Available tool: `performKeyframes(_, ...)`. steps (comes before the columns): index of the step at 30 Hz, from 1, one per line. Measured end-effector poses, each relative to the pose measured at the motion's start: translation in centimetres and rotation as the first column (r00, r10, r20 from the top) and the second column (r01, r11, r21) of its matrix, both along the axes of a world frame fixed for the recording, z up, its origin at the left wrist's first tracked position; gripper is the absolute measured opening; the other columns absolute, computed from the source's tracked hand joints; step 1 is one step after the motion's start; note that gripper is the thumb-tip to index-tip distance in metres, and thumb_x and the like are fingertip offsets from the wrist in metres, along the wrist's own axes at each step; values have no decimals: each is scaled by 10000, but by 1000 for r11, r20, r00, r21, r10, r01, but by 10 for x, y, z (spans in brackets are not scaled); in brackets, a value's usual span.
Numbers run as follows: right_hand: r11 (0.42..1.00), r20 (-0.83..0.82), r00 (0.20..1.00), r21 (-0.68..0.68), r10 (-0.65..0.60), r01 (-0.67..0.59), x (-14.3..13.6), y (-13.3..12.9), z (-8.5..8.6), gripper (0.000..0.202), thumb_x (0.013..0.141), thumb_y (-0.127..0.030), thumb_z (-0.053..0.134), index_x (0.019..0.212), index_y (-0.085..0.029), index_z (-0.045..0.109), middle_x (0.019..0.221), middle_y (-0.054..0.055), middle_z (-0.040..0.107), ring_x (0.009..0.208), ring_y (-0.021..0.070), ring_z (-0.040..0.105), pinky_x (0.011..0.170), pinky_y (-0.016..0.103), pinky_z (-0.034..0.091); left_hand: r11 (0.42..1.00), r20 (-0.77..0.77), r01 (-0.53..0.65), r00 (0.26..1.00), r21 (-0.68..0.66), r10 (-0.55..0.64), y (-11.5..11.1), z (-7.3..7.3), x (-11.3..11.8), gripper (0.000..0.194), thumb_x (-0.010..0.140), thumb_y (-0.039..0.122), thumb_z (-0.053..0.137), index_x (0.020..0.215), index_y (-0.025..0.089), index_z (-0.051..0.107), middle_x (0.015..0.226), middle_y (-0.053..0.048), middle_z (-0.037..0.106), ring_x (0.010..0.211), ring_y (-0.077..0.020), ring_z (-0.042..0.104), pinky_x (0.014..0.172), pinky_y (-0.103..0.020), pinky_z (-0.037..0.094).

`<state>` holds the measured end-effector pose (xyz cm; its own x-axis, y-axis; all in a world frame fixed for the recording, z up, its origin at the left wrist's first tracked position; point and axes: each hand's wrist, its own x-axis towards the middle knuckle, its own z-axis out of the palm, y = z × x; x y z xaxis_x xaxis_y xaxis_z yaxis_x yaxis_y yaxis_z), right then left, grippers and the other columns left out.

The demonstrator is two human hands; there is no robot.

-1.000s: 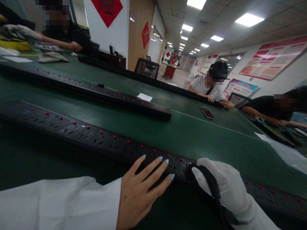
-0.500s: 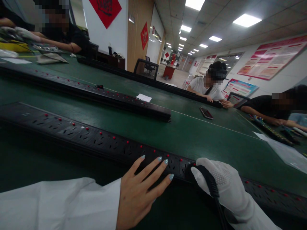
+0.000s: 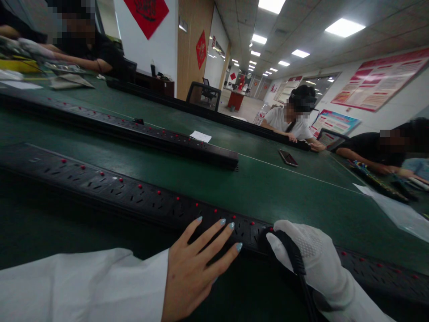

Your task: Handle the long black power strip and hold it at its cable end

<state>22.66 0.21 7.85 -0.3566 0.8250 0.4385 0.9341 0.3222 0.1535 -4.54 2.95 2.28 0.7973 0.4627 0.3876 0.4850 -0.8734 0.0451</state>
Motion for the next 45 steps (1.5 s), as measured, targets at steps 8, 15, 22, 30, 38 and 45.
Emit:
performKeyframes(8,1000,-5,1000,15,6,-6,-1,-1,1,248,852,-410,531,785,-195,635,610,-16,607,528,97,550,549,237,361,1000,-2,5,1000,16,-5,1,1,-1,611,863,339,548,1422,269,312,1479,-68,323,1367,-259,220,1071,-499,39)
performKeyframes(15,1000,-13,1000,-11,14,-14,-2,-1,4,268,861,-421,516,763,-199,630,588,-19,598,508,94,539,531,234,361,999,-26,-5,1000,34,6,0,4,-1,615,865,360,543,1425,271,303,1466,-70,345,1359,-260,240,1071,-499,52)
performKeyframes(22,1000,8,1000,5,-3,3,-3,0,2,265,856,-426,521,758,-203,623,586,-23,591,508,94,536,535,238,350,999,-27,-1,1000,35,2,1,4,-2,625,856,361,556,1423,281,306,1468,-55,343,1359,-262,242,1076,-496,51)
performKeyframes(30,1000,-2,1000,-10,-3,3,-2,0,2,268,855,-429,521,757,-201,621,571,-23,579,499,97,530,527,239,344,1000,8,-2,1000,25,2,0,2,-1,597,862,341,561,1410,271,336,1465,-63,350,1357,-256,249,1078,-490,31)
performKeyframes(38,1000,5,1000,13,5,-5,-1,0,1,267,855,-425,523,759,-199,626,580,-21,590,505,93,532,533,233,348,999,-3,-8,1000,49,8,0,2,-1,606,855,344,558,1414,279,330,1467,-57,342,1353,-267,257,1079,-495,56)
performKeyframes(45,1000,10,1000,-20,-1,2,-1,0,3,284,863,-436,512,752,-199,622,574,-20,581,496,94,520,521,234,345,1000,9,6,1000,18,-7,1,1,-1,617,856,332,563,1419,269,319,1477,-67,328,1371,-253,207,1067,-492,34)
